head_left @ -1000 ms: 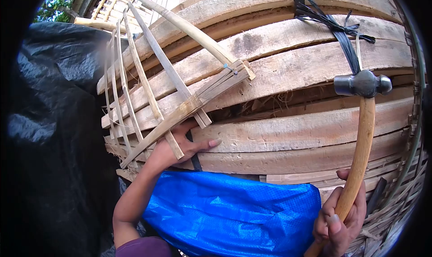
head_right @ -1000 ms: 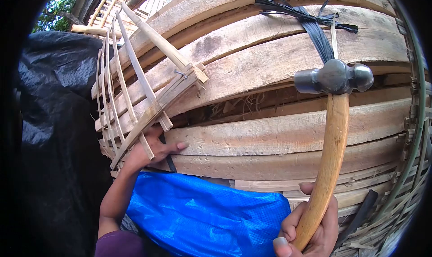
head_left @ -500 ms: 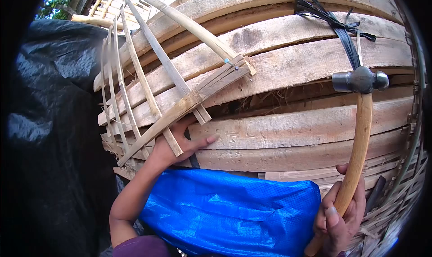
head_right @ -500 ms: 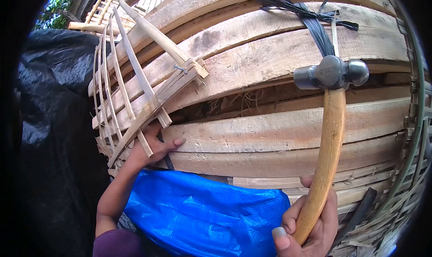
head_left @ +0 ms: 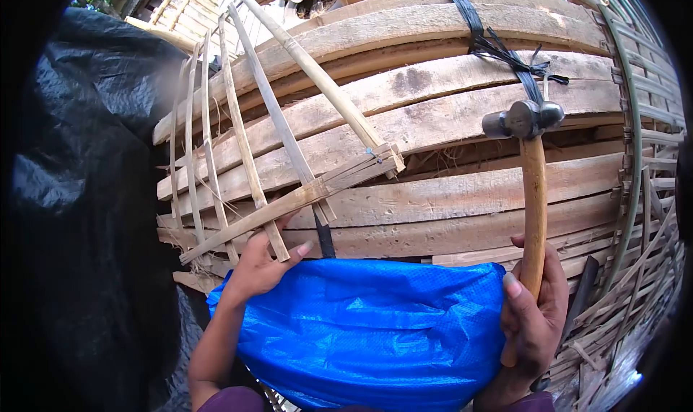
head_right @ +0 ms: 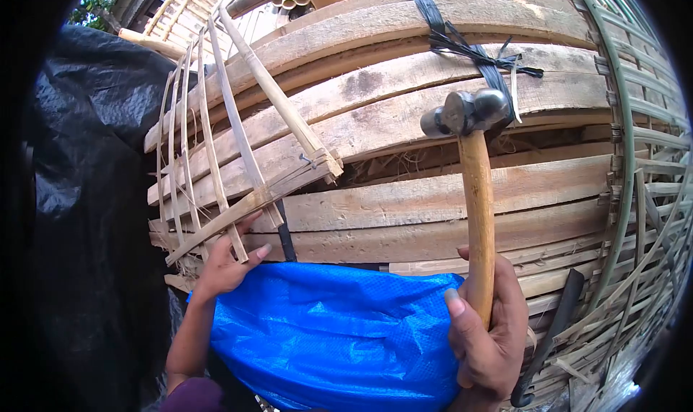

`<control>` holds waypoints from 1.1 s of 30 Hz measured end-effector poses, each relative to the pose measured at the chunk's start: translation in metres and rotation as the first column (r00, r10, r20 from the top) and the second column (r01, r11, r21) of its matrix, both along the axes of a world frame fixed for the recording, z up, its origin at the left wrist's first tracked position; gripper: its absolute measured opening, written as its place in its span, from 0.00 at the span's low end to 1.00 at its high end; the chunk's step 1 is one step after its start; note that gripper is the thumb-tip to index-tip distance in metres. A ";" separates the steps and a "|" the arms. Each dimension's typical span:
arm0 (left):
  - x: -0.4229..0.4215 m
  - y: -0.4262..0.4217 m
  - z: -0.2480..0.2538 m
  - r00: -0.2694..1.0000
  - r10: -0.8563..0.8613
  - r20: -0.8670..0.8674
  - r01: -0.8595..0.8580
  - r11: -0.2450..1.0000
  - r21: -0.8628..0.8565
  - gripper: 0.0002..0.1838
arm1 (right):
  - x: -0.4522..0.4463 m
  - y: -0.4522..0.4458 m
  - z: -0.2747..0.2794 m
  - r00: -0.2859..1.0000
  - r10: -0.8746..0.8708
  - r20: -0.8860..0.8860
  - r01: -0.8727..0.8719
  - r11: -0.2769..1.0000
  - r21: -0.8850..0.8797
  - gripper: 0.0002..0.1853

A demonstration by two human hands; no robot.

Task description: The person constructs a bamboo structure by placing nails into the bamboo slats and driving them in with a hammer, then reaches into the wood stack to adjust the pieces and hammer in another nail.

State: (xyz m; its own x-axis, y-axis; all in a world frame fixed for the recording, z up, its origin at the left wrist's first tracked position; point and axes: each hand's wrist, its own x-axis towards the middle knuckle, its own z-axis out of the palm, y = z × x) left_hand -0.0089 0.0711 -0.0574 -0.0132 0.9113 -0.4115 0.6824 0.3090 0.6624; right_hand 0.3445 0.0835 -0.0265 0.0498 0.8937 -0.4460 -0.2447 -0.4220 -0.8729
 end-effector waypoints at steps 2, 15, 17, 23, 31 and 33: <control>0.003 -0.007 0.000 0.997 0.029 0.078 -0.032 0.999 0.039 0.34 | 0.001 0.001 0.002 0.992 0.114 -0.057 -0.115 0.993 -0.024 0.28; 0.012 -0.004 0.049 0.894 0.227 0.386 -0.343 0.901 0.266 0.25 | -0.006 0.076 0.002 -0.028 0.643 0.766 -0.918 0.287 -0.274 0.27; 0.013 -0.004 0.051 0.904 0.239 0.354 -0.356 0.880 0.315 0.23 | -0.020 0.086 -0.011 -0.018 0.617 0.787 -0.951 0.233 -0.205 0.27; 0.005 -0.006 0.052 0.961 0.200 0.191 -0.263 0.878 0.400 0.24 | -0.075 0.124 -0.006 -0.050 0.511 0.858 -0.991 0.078 -0.105 0.12; 0.000 -0.013 0.042 0.926 0.266 0.269 -0.365 0.818 0.445 0.23 | -0.094 0.135 -0.001 -0.262 0.338 0.904 -0.959 0.012 -0.282 0.14; -0.003 -0.013 0.041 0.914 0.275 0.300 -0.390 0.799 0.457 0.23 | -0.082 0.130 0.003 -0.243 0.235 0.941 -0.962 0.064 -0.265 0.14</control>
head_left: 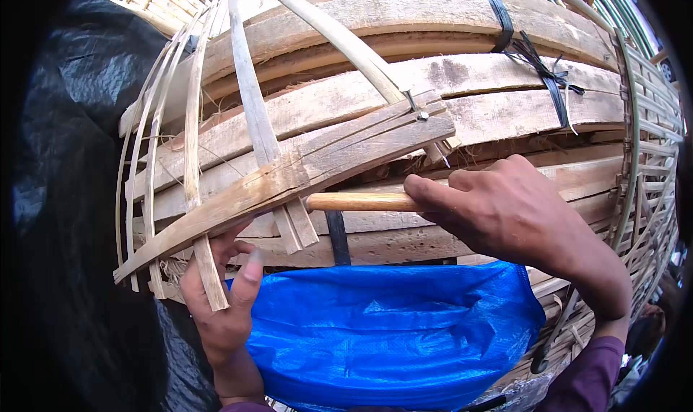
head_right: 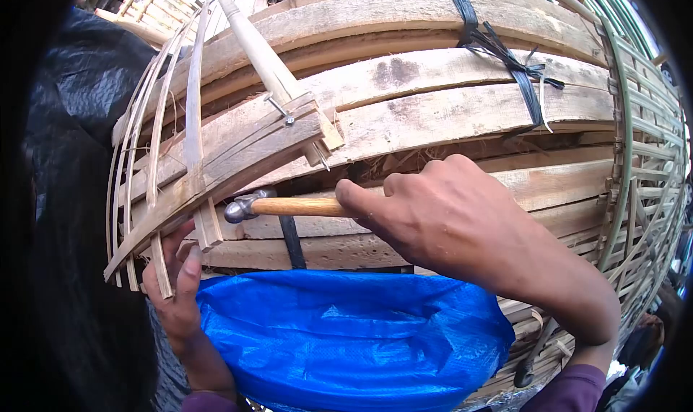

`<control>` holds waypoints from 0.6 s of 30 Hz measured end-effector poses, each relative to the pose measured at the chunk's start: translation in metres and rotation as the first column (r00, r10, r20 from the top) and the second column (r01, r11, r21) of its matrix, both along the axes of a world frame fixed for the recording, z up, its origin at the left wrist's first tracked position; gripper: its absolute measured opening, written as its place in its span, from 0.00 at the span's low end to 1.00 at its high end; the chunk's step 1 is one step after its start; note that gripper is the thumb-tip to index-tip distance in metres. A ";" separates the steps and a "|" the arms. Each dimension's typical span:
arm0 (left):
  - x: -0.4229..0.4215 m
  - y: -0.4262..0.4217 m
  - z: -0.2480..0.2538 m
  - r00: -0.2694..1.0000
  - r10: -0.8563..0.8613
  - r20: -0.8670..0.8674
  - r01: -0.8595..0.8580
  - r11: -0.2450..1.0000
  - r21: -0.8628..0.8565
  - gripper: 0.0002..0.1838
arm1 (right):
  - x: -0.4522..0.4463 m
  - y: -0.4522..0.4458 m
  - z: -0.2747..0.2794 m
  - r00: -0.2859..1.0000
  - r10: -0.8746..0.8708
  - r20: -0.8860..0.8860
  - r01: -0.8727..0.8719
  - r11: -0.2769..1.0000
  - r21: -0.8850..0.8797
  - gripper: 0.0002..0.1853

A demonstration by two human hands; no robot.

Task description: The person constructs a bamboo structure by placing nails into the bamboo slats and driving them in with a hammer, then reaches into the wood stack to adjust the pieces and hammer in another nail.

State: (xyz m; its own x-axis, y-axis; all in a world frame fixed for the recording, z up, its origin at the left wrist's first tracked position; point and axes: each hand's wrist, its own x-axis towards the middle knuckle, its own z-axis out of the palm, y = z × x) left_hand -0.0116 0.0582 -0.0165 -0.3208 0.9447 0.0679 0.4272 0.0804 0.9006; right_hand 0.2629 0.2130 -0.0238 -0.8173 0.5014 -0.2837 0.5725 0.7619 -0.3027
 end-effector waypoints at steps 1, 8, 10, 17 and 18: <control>-0.003 -0.001 0.001 1.000 -0.011 -0.009 0.011 1.000 -0.026 0.23 | 0.007 -0.002 -0.002 1.000 0.003 0.002 -0.003 1.000 -0.003 0.14; -0.003 0.000 -0.005 0.997 -0.035 0.073 0.034 0.999 0.025 0.26 | 0.027 -0.006 -0.013 0.991 0.003 -0.131 0.016 0.990 0.143 0.15; -0.004 0.002 -0.006 0.996 -0.052 0.074 0.052 0.999 0.002 0.27 | 0.034 -0.004 -0.010 0.992 -0.025 -0.128 0.043 0.990 0.136 0.15; -0.014 -0.008 -0.033 0.998 -0.068 0.011 0.068 0.984 -0.166 0.28 | 0.090 -0.052 -0.022 0.939 -0.206 -0.276 0.285 0.914 0.287 0.11; -0.011 -0.005 -0.039 0.996 -0.091 -0.009 0.089 0.985 -0.150 0.27 | 0.100 -0.066 -0.021 0.926 -0.258 -0.276 0.335 0.898 0.285 0.12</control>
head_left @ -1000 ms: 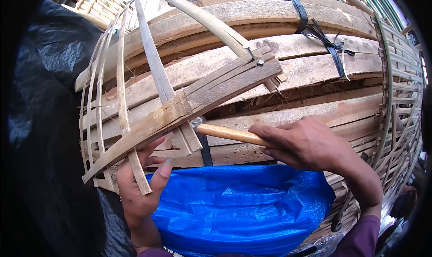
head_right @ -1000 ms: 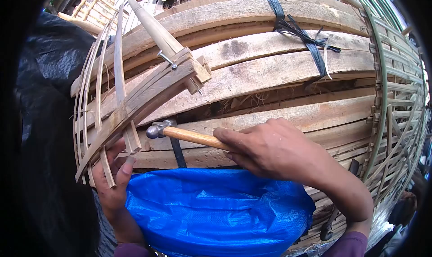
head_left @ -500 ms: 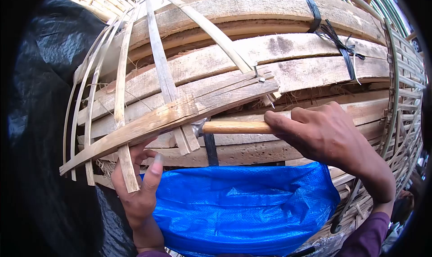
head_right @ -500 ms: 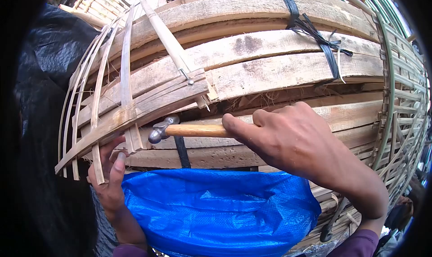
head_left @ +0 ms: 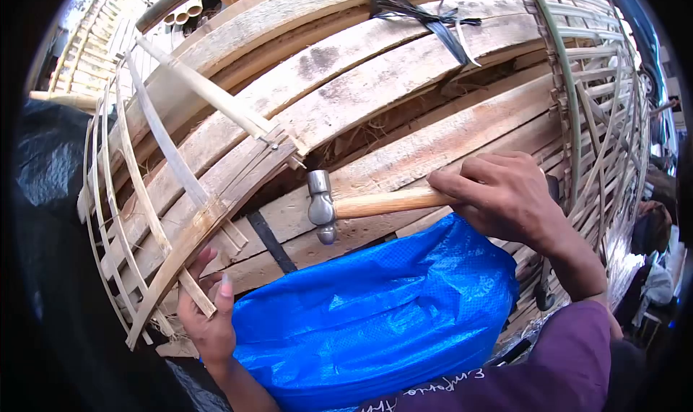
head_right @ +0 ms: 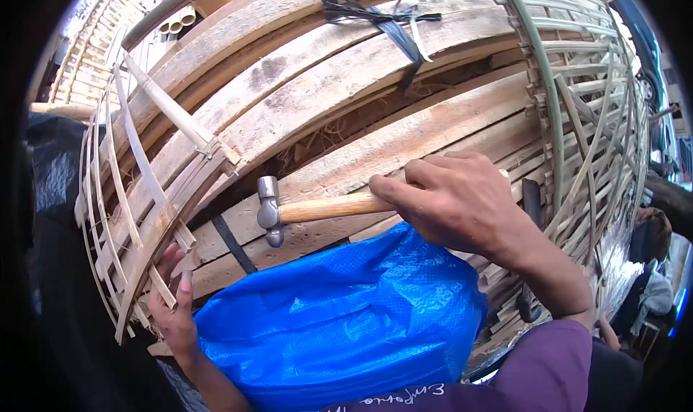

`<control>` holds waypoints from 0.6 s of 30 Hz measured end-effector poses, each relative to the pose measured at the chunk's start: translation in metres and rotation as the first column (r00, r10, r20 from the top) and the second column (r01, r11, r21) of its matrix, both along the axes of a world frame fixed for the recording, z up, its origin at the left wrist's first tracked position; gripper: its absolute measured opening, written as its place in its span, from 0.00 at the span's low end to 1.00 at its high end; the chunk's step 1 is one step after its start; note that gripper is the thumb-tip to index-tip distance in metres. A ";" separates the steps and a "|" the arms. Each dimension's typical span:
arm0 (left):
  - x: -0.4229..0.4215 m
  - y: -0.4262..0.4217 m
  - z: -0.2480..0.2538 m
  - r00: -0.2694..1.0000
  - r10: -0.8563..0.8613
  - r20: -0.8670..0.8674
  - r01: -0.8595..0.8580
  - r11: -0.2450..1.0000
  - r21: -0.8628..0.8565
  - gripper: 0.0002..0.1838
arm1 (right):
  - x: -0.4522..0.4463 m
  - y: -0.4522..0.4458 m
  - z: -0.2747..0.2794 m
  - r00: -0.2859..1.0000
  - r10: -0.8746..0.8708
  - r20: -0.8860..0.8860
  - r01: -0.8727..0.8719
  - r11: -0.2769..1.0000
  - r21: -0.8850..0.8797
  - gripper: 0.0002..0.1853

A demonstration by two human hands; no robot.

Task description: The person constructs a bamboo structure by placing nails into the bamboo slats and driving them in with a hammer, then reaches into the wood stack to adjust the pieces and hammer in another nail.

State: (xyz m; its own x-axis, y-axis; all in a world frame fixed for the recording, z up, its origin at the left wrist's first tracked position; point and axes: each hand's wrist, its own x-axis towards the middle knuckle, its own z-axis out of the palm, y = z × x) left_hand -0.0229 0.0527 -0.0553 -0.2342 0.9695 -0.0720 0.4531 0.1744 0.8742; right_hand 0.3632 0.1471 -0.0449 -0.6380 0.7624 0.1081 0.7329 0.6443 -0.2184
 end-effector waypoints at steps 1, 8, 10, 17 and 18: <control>0.003 0.003 -0.004 0.999 -0.027 -0.023 0.027 1.000 0.015 0.25 | 0.012 -0.015 -0.003 0.998 -0.058 -0.007 0.058 0.998 0.032 0.15; -0.011 0.016 -0.027 0.943 -0.254 -0.214 0.150 0.900 -0.409 0.17 | 0.037 -0.093 -0.033 0.869 -0.469 -0.160 0.492 0.853 0.173 0.20; -0.013 0.015 -0.036 0.964 -0.141 -0.224 0.020 0.883 -0.469 0.18 | 0.040 -0.108 -0.028 0.835 -0.495 -0.242 0.544 0.808 0.225 0.17; -0.043 -0.050 -0.035 0.993 -0.099 -0.069 0.093 0.992 -0.088 0.15 | 0.137 -0.283 -0.003 0.509 -0.698 -0.503 0.843 0.524 0.125 0.12; -0.054 -0.060 -0.032 0.992 -0.093 -0.087 0.085 0.992 -0.091 0.16 | 0.161 -0.318 -0.009 0.394 -0.790 -0.471 0.908 0.414 0.065 0.12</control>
